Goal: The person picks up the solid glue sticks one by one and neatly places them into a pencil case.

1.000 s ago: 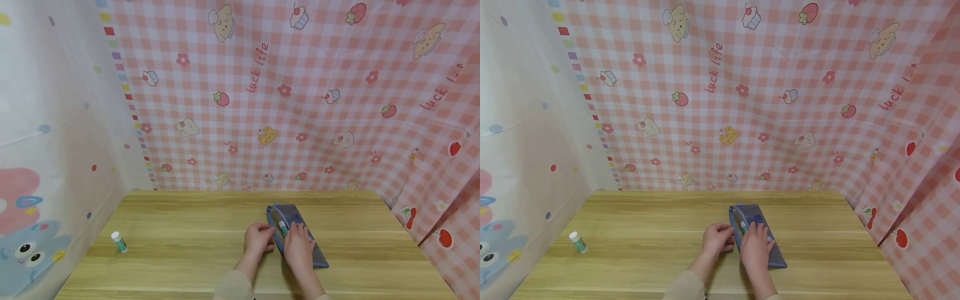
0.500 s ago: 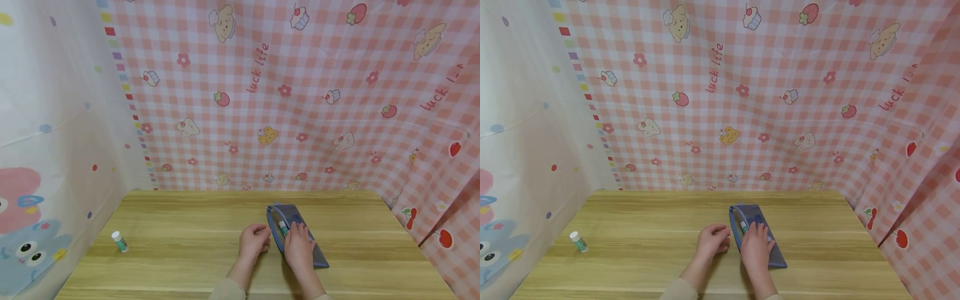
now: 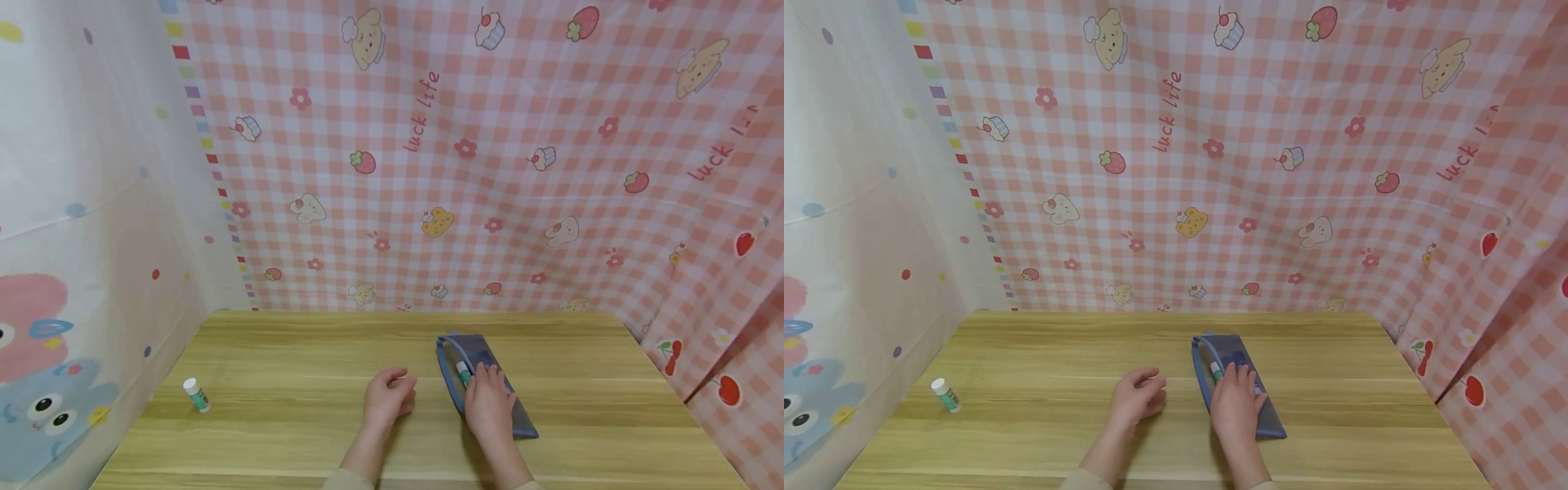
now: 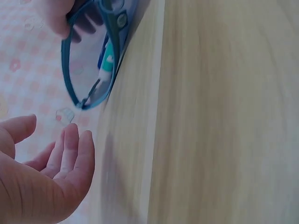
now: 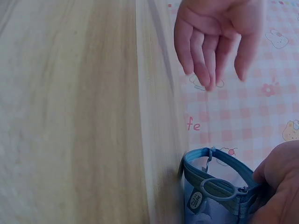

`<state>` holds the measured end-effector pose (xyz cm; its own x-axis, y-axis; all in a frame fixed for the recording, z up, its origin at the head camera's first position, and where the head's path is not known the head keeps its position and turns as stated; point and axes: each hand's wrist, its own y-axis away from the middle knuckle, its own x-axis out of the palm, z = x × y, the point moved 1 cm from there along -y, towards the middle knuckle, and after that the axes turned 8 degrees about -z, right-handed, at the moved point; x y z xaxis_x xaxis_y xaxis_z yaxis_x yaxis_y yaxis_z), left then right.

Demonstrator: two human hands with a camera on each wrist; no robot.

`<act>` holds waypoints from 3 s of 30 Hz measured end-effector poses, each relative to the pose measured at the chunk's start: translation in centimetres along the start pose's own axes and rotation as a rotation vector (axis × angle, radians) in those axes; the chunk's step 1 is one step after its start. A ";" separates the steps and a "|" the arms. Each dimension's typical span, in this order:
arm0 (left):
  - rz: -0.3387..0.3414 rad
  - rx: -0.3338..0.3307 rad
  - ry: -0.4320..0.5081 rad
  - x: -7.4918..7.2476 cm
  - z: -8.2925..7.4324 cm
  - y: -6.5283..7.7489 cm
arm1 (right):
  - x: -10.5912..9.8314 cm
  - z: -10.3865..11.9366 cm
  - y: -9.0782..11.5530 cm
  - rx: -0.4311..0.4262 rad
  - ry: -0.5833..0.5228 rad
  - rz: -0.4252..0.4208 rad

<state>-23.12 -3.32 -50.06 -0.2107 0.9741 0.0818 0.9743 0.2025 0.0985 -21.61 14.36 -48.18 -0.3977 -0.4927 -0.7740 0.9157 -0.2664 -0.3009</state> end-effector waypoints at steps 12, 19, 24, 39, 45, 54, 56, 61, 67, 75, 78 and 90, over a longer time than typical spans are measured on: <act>-0.037 -0.001 0.028 -4.2 -1.1 0.0 | -0.1 0.0 -0.1 0.004 0.014 0.008; -0.081 0.003 0.029 -6.3 -1.3 -0.1 | -0.1 0.1 0.0 -0.009 0.009 0.007; -0.130 0.000 0.033 -7.6 -1.7 -0.1 | -0.1 0.1 0.0 0.003 -0.003 0.009; -0.241 -0.040 0.105 -12.4 -3.1 -0.7 | 0.0 0.0 0.1 -0.006 -0.010 -0.003; -0.289 -0.036 0.127 -14.8 -3.2 -0.9 | 0.1 -0.1 0.0 0.005 -0.009 0.004; -0.342 -0.021 0.053 -17.9 -3.9 -0.8 | 0.2 -0.2 0.0 -0.001 -0.009 -0.002; -0.367 -0.011 0.029 -18.5 -4.0 -0.8 | 0.1 -0.1 0.0 -0.004 -0.011 -0.002; -0.456 0.040 -0.003 -19.5 -4.5 -0.7 | 0.2 -0.2 -0.1 -0.007 -0.015 -0.003; -0.581 0.122 -0.093 -20.4 -5.3 -0.2 | 0.2 -0.2 -0.1 -0.002 -0.010 0.001; -0.748 0.220 -0.127 -22.2 -5.4 0.3 | 0.1 0.1 -0.1 0.003 0.000 0.005; -0.784 0.225 -0.125 -23.2 -5.2 0.4 | 0.1 0.1 -0.1 0.001 0.002 0.002; -0.862 0.194 -0.219 -26.3 -4.5 0.7 | 0.0 -0.1 -0.1 0.012 -0.004 0.012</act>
<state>-17.26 -29.21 -47.73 -0.8718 0.4709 -0.1350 0.4869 0.8634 -0.1324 -21.68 14.47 -48.27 -0.3873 -0.4989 -0.7753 0.9195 -0.2709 -0.2849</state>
